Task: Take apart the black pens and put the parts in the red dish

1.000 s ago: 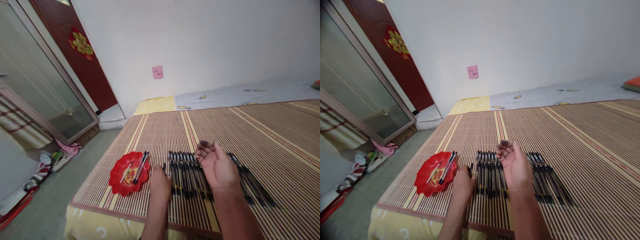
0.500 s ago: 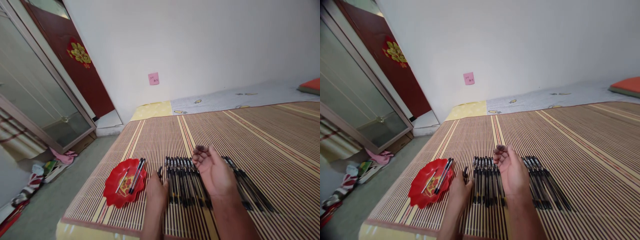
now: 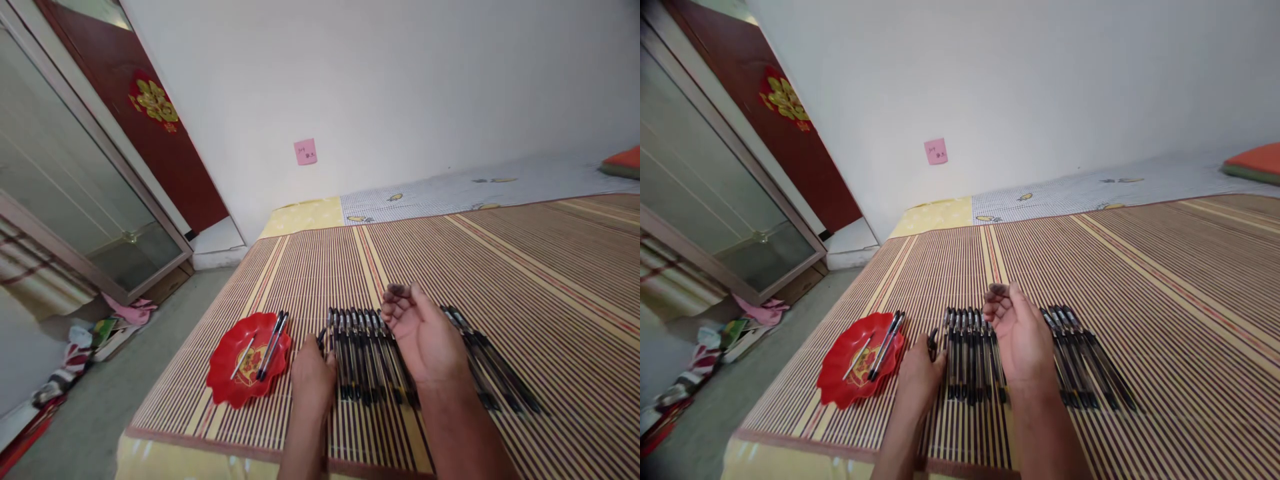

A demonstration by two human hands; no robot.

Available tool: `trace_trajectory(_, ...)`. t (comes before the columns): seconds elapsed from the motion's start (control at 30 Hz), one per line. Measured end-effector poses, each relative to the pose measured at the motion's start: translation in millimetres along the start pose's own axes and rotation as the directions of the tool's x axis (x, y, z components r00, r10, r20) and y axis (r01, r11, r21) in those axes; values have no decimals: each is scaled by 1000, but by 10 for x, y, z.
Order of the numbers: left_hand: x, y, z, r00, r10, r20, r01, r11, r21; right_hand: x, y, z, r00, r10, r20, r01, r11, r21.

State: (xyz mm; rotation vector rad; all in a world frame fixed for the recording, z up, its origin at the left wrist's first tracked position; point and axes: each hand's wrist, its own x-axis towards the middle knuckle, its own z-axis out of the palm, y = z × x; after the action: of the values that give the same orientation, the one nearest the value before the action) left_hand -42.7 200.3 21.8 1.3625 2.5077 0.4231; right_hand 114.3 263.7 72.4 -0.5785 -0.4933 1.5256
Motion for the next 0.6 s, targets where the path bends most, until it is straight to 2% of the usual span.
trace_trajectory(0.6,8,39,39,1000,-6,-23,6,1000,6,8,42,5,1000,0,10,1,1000,-22)
